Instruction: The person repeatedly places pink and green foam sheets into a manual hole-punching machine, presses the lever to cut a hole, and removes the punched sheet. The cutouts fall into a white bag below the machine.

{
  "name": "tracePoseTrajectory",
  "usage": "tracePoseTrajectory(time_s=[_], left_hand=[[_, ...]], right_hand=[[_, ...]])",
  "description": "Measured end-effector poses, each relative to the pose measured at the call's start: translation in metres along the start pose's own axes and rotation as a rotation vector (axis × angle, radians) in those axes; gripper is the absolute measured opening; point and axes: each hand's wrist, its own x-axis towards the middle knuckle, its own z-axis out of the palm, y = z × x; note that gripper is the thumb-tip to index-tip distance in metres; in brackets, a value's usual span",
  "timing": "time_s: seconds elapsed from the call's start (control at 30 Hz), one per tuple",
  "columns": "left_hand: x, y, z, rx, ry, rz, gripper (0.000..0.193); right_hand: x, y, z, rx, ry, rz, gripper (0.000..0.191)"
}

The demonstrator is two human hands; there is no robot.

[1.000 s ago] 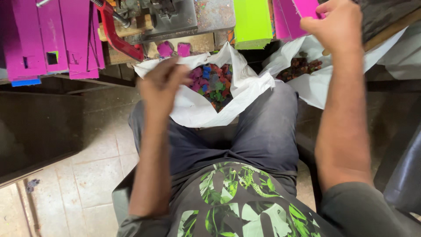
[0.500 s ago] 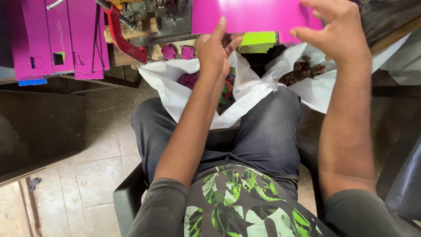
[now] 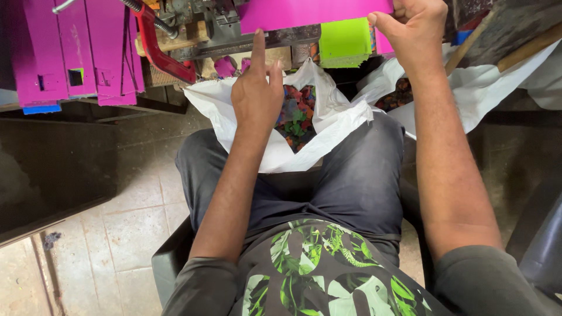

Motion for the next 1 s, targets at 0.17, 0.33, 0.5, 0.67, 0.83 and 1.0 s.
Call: tracePoseTrajectory(time_s=[0.17, 0.33, 0.5, 0.67, 0.83, 1.0], left_hand=[[0.003, 0.002, -0.013, 0.248, -0.224, -0.103, 0.078], [0.012, 0.0, -0.021, 0.339, -0.225, -0.029, 0.082], [0.011, -0.022, -0.039, 0.4, -0.307, -0.116, 0.08], [0.001, -0.035, -0.045, 0.381, -0.151, 0.025, 0.083], [-0.001, -0.033, -0.042, 0.351, -0.136, 0.018, 0.084], [-0.003, -0.029, -0.048, 0.338, -0.16, -0.015, 0.084]], right_hand=[[-0.001, -0.001, 0.003, -0.01, 0.01, -0.085, 0.006], [-0.002, 0.005, 0.012, -0.113, 0.041, 0.052, 0.027], [-0.005, 0.006, 0.058, -0.035, 0.088, -0.049, 0.021], [-0.009, 0.003, 0.071, -0.151, 0.135, -0.111, 0.029], [-0.012, -0.004, 0.069, -0.133, 0.149, -0.059, 0.03], [-0.014, -0.009, 0.068, -0.122, 0.136, -0.085, 0.031]])
